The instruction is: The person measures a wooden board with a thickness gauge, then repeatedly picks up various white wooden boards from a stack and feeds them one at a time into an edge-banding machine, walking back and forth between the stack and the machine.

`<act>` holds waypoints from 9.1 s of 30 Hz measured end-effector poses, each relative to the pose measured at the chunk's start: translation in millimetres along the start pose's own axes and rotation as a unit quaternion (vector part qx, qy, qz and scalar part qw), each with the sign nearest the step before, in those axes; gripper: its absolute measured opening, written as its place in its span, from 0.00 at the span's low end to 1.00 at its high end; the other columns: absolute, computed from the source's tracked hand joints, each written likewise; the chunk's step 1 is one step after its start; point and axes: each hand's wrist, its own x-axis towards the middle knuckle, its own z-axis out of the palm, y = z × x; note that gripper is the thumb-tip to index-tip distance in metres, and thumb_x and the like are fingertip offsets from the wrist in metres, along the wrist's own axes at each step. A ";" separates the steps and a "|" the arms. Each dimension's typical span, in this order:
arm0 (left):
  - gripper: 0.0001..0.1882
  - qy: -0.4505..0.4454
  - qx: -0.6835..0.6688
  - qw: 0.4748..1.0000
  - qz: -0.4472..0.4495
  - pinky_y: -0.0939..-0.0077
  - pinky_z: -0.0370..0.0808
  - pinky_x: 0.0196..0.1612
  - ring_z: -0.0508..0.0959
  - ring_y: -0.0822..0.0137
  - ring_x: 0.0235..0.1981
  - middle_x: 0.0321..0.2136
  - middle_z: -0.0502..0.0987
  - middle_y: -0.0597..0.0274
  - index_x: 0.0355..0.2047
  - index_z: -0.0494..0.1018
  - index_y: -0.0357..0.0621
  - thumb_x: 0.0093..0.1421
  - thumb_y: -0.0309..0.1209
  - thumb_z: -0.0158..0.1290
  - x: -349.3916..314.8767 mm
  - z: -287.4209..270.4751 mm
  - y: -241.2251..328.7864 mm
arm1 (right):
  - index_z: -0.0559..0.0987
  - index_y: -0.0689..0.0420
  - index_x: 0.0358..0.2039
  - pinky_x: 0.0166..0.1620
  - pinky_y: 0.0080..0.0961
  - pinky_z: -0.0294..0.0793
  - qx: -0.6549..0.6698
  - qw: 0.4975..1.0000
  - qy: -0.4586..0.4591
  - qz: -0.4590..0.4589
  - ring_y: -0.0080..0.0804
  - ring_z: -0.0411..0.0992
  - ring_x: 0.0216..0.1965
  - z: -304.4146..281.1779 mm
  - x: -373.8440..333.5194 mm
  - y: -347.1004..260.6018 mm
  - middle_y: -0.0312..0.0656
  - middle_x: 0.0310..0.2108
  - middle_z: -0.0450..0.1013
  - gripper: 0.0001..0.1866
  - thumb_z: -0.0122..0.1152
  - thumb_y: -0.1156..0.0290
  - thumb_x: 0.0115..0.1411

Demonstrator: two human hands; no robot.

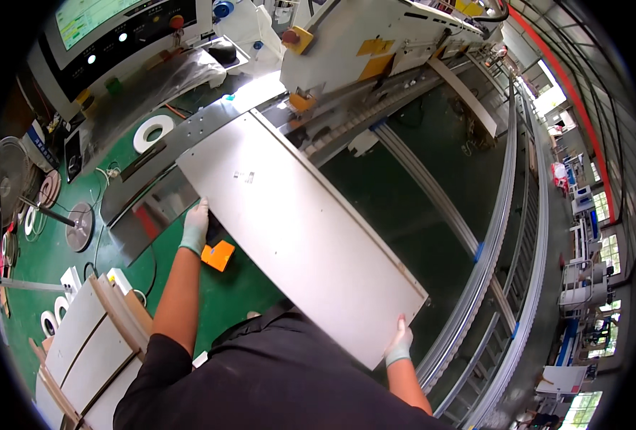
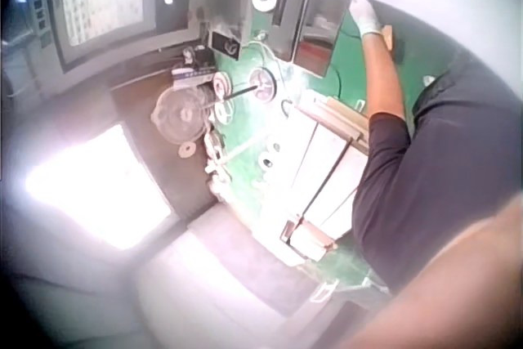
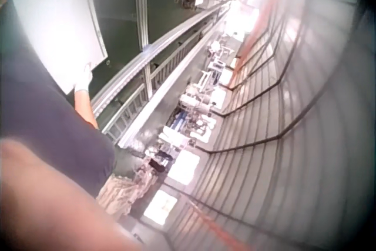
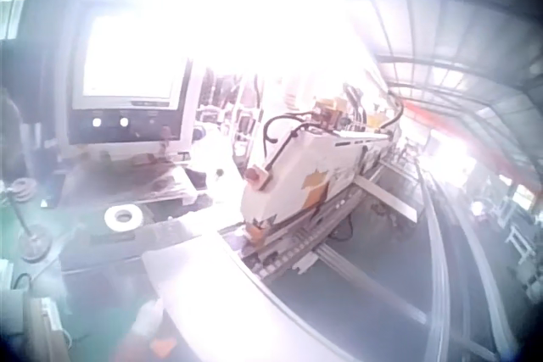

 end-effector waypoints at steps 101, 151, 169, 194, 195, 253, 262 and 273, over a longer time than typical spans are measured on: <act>0.23 0.433 -0.616 0.652 -0.096 0.56 0.62 0.63 0.68 0.56 0.58 0.56 0.71 0.61 0.57 0.68 0.47 0.68 0.46 0.39 -517.4 -5.1 -239.2 | 0.77 0.66 0.44 0.47 0.24 0.70 -0.282 0.788 -0.521 -0.168 0.26 0.71 0.40 184.3 41.4 17.7 0.39 0.40 0.75 0.25 0.49 0.52 0.69; 0.21 -0.006 -0.161 0.972 -0.171 0.73 0.78 0.39 0.80 0.69 0.34 0.34 0.80 0.59 0.42 0.74 0.33 0.68 0.43 0.50 66.2 158.6 97.6 | 0.73 0.60 0.49 0.51 0.38 0.75 0.032 0.997 -0.051 0.044 0.38 0.74 0.47 102.5 98.6 -118.0 0.43 0.46 0.73 0.21 0.47 0.55 0.69; 0.18 -0.055 0.471 0.863 0.176 0.55 0.72 0.49 0.77 0.47 0.45 0.41 0.77 0.43 0.40 0.74 0.41 0.61 0.44 0.47 -16.6 183.7 138.9 | 0.65 0.68 0.59 0.61 0.36 0.64 -0.169 0.887 -0.066 -0.425 0.42 0.67 0.54 171.4 240.0 -211.1 0.52 0.58 0.65 0.25 0.51 0.67 0.66; 0.24 0.711 -0.156 0.651 -0.216 0.71 0.74 0.47 0.77 0.64 0.40 0.41 0.79 0.52 0.46 0.73 0.31 0.59 0.41 0.61 -550.5 -202.1 -333.2 | 0.70 0.61 0.58 0.55 0.37 0.70 -0.399 0.082 -0.837 -0.365 0.53 0.72 0.48 279.5 -418.5 379.4 0.57 0.46 0.73 0.28 0.56 0.67 0.55; 0.24 0.692 -0.154 0.666 -0.230 0.71 0.74 0.47 0.77 0.64 0.41 0.41 0.79 0.52 0.46 0.73 0.31 0.59 0.41 0.61 -549.6 -201.3 -330.7 | 0.70 0.61 0.58 0.54 0.36 0.71 -0.349 0.103 -0.825 -0.431 0.49 0.73 0.48 274.6 -407.9 391.0 0.56 0.47 0.73 0.28 0.55 0.70 0.55; 0.33 0.078 0.108 0.990 0.051 0.68 0.71 0.53 0.78 0.55 0.49 0.46 0.79 0.45 0.49 0.73 0.28 0.63 0.53 0.53 -29.4 -26.9 5.9 | 0.70 0.66 0.52 0.46 0.40 0.79 0.047 0.994 -0.097 0.026 0.43 0.75 0.44 45.5 -60.2 1.6 0.49 0.46 0.72 0.33 0.65 0.50 0.60; 0.29 -0.003 -0.058 0.997 -0.046 0.70 0.75 0.40 0.78 0.65 0.34 0.35 0.80 0.56 0.39 0.76 0.29 0.65 0.51 0.52 30.2 15.0 9.8 | 0.68 0.59 0.57 0.52 0.45 0.74 0.102 0.986 -0.119 0.054 0.45 0.73 0.50 66.7 -18.2 -35.4 0.45 0.51 0.72 0.28 0.59 0.53 0.64; 0.22 0.001 -0.193 0.971 -0.140 0.68 0.79 0.31 0.80 0.63 0.28 0.31 0.80 0.54 0.38 0.73 0.32 0.66 0.45 0.53 69.5 155.0 77.7 | 0.69 0.60 0.55 0.50 0.40 0.77 0.083 0.991 -0.088 0.063 0.42 0.75 0.47 97.9 99.8 -114.5 0.45 0.49 0.72 0.25 0.53 0.54 0.67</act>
